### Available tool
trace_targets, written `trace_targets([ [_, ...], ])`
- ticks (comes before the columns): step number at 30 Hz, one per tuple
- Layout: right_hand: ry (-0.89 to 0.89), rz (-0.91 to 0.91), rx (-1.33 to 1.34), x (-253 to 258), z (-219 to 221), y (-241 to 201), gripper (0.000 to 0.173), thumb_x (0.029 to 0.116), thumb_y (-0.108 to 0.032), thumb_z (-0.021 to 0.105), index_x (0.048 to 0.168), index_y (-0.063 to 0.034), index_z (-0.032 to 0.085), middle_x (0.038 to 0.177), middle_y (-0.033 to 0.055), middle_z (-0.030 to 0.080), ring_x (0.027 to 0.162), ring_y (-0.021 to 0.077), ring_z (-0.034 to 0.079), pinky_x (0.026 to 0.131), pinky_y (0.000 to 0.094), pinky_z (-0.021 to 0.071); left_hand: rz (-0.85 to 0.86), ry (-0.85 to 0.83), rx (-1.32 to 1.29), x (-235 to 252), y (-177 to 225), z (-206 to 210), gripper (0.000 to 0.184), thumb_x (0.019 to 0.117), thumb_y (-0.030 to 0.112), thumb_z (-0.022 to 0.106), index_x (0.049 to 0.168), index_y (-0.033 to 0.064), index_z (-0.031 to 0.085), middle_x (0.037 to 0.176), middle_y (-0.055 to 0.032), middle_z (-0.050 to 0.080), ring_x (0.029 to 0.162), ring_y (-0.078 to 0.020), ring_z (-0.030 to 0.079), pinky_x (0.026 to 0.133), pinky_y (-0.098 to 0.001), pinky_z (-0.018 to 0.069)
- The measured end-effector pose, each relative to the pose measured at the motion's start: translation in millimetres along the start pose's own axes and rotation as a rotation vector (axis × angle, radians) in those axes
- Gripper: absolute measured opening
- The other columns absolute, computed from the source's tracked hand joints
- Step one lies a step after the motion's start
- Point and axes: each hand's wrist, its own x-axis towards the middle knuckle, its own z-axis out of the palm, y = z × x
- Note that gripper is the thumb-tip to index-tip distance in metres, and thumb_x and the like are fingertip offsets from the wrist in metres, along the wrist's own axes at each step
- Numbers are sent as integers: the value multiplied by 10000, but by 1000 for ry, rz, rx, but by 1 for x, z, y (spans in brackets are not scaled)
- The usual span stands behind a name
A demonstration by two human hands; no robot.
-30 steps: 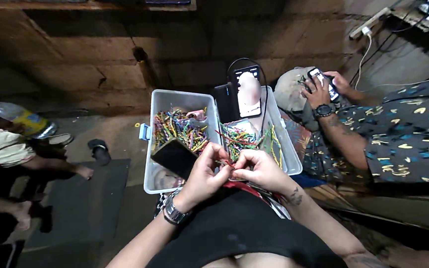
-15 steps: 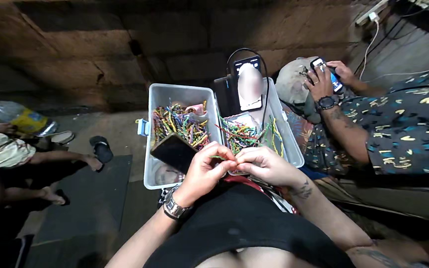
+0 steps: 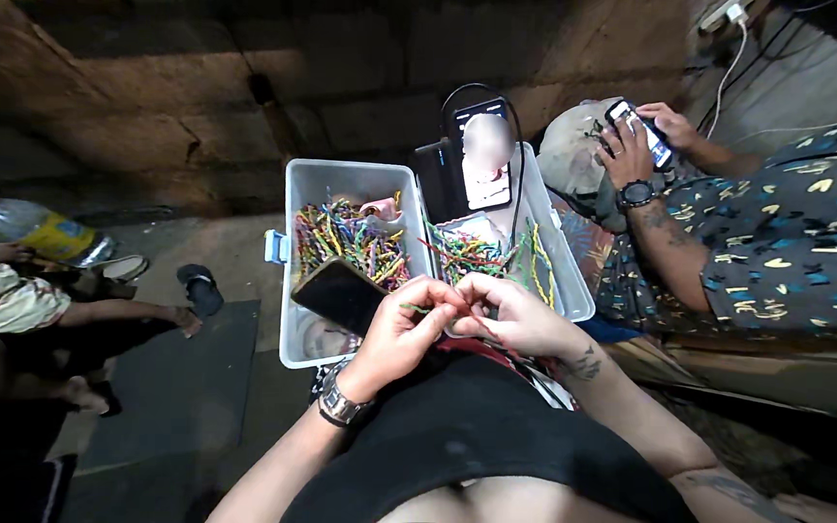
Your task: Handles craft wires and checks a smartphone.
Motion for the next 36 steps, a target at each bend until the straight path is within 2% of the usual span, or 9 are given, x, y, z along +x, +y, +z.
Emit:
trace_targets([
  [4,44,-27,-43,-2,0,-2,227,1022,-212,601,996,-7,694,890,-6,679,806,-55,601,752,128,501,-29,17,110,2,0,4,128,1018,78,570,1062,16,672,980,25,678,834,0,632,752,-189,552],
  [13,254,92,-71,-5,-5,-7,137,1006,-155,595,1055,-62,682,872,-26,670,721,-17,614,668,165,534,-253,79,315,6,6,7,122,1002,110,595,1049,61,695,1018,-19,660,825,-43,660,724,-214,583],
  [15,180,13,-73,-17,-18,-12,148,1006,-161,591,1039,-56,690,892,-25,687,758,-15,634,691,163,552,-234,66,324,6,6,5,118,998,99,601,1062,63,694,1020,-19,659,828,-46,661,728,-217,586],
  [18,-130,-37,-238,-45,-36,-25,270,1063,-224,511,1068,-58,723,952,11,713,857,12,647,790,196,546,-218,49,334,6,7,4,119,993,92,604,1065,64,695,1025,-18,655,834,-44,652,730,-210,579],
  [20,-337,117,-391,-59,-36,-34,298,1070,-261,493,1179,-78,701,1031,67,722,908,127,680,830,331,563,-213,37,336,6,8,4,120,997,85,597,1070,61,690,1033,-25,650,834,-46,648,722,-204,576],
  [23,-424,474,-438,-65,-19,-29,420,1087,-282,479,1408,-21,548,1308,206,624,1180,337,633,1022,528,493,-201,30,331,7,9,5,128,1001,82,587,1078,53,686,1040,-32,649,830,-50,647,711,-205,576],
  [25,-346,544,-356,-70,-8,-9,476,1100,-309,417,1466,-15,488,1383,201,587,1277,319,583,1092,511,446,-204,26,323,7,9,5,128,1003,83,583,1078,52,683,1047,-32,648,829,-49,648,715,-206,579],
  [29,-135,512,-166,-79,12,30,483,1100,-280,337,1455,-40,559,1457,163,571,1389,250,505,1186,431,359,-205,8,320,7,9,6,125,1004,85,580,1072,56,680,1041,-27,650,824,-50,645,710,-206,576],
  [36,-147,493,-177,-71,18,45,464,1095,-238,324,1433,-95,608,1490,92,570,1434,199,469,1213,419,319,-232,-43,361,8,7,7,143,1002,95,573,1086,65,685,1036,-20,651,842,-48,644,733,-209,573],
])
